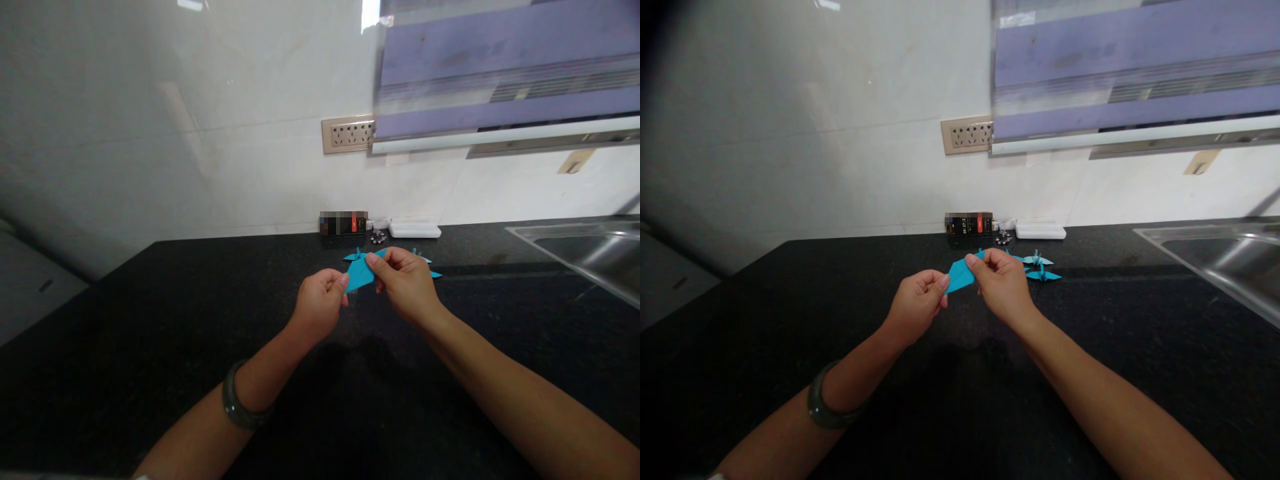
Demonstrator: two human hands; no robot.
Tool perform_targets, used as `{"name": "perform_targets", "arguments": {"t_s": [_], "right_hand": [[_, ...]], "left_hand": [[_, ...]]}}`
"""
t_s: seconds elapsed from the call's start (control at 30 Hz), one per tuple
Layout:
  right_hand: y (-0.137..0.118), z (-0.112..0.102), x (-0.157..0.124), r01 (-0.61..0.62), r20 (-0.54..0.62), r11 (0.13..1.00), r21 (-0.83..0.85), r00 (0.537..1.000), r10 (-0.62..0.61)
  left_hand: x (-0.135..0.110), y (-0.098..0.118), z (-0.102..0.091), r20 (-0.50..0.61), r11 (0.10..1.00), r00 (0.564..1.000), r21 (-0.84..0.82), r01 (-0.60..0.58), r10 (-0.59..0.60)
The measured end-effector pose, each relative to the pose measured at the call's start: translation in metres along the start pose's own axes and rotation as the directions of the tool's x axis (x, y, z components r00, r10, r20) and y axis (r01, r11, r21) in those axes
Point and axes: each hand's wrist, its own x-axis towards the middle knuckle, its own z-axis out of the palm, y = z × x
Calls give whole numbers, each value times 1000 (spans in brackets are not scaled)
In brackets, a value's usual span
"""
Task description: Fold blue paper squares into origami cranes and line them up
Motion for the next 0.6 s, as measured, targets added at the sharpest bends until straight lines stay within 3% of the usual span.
{"name": "perform_targets", "arguments": {"t_s": [0.2,0.4,0.6], "right_hand": [[-1,-17,12,53,-145,999,-8,988,-54],[-5,-2,0,-22,78,1000,-17,997,23],[-9,5,-7,-7,154,997,-71,988,18]], "left_hand": [[1,-5,-2,-37,998,998,32,-59,60],[0,0,2,35,992,998,-121,-42,47],[-2,9,-1,130,999,991,39,-22,17]]}}
